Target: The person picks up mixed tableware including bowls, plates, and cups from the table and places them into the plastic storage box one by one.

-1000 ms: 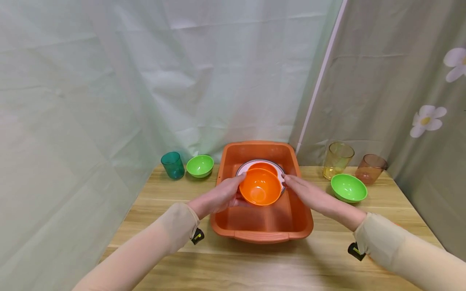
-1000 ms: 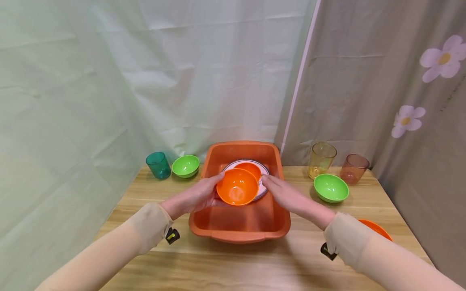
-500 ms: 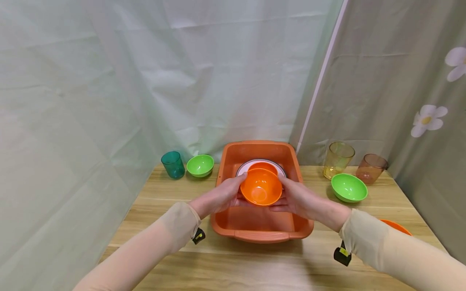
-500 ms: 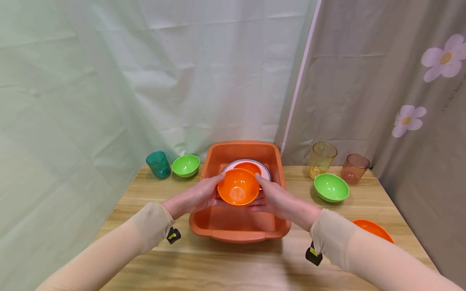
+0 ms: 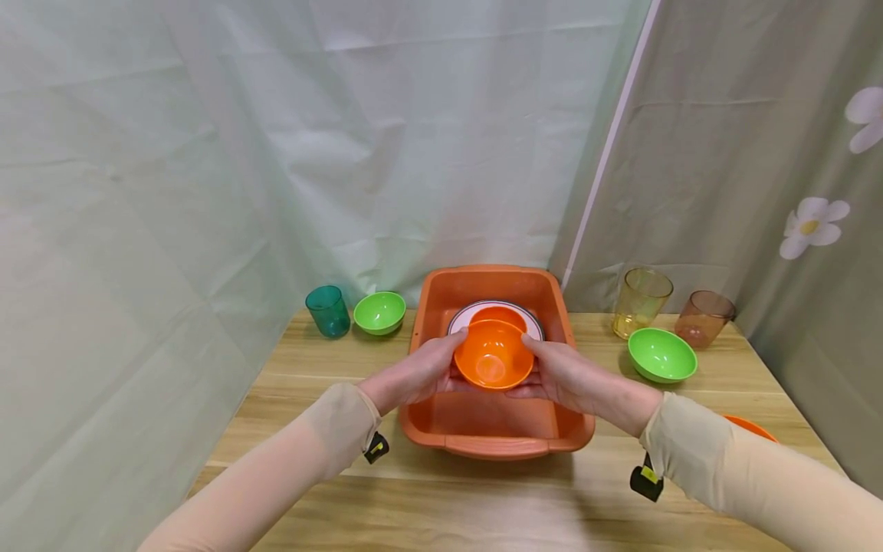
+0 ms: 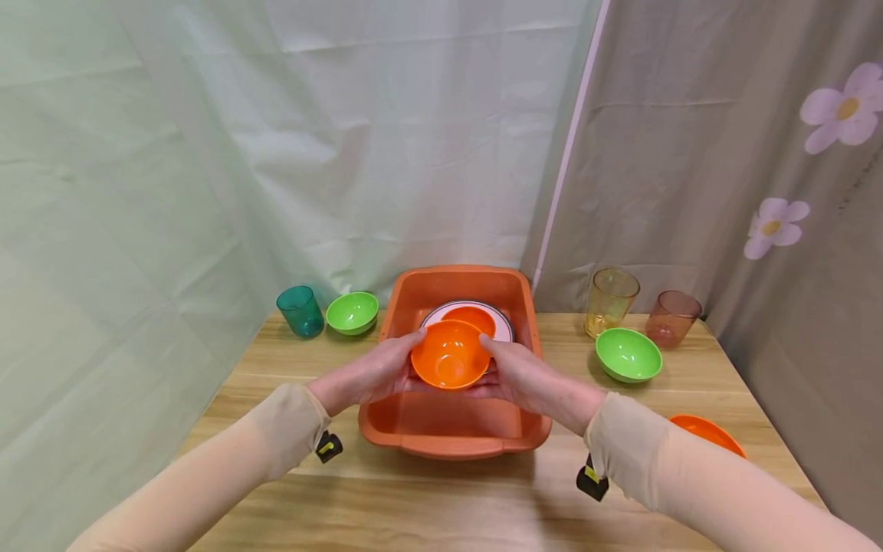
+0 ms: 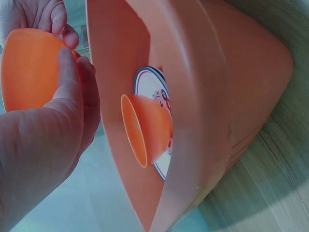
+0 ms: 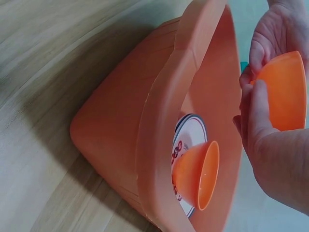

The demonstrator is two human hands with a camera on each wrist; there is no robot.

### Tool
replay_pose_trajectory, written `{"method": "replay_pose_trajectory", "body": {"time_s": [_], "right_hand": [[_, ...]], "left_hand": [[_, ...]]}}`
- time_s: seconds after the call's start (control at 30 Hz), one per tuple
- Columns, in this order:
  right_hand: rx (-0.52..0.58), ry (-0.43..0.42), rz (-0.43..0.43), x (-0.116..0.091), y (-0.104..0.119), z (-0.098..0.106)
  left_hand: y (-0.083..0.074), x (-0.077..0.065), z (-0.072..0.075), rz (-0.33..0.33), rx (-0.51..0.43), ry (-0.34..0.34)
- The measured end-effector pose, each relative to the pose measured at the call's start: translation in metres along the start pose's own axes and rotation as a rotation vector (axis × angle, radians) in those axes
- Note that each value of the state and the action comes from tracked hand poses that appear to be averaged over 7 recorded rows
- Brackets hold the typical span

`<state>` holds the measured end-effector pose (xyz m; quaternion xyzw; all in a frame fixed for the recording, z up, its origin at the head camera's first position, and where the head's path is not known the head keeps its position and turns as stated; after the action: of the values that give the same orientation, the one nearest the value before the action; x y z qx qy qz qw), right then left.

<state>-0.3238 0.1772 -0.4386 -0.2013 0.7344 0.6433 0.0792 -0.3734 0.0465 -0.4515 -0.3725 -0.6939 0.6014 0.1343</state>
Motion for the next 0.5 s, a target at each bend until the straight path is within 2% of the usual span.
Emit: {"method": "replay_pose_trajectory", "body": {"time_s": [0.37, 0.5], "right_hand": [[0.0, -0.02, 0.014, 0.0047, 0.0014, 0.0036], [-0.006, -0.044, 0.008, 0.0069, 0.0034, 0.0065]], "left_hand": [[-0.0006, -0.0014, -0.0002, -0.008, 0.014, 0.029], [-0.0048, -0.0023, 0.003, -0.035, 0.096, 0.024]]}}
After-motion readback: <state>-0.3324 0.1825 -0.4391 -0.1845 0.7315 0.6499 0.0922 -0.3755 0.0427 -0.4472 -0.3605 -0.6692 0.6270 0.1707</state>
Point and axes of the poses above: each hand's wrist, its own x-axis towards the middle knuckle, its own z-axis out of the back of the hand, y = z × x, the point moved 10 cm from there along x, towards the middle knuckle, and after that the axes turned 1 degree about -z, right-handed, at the moved point
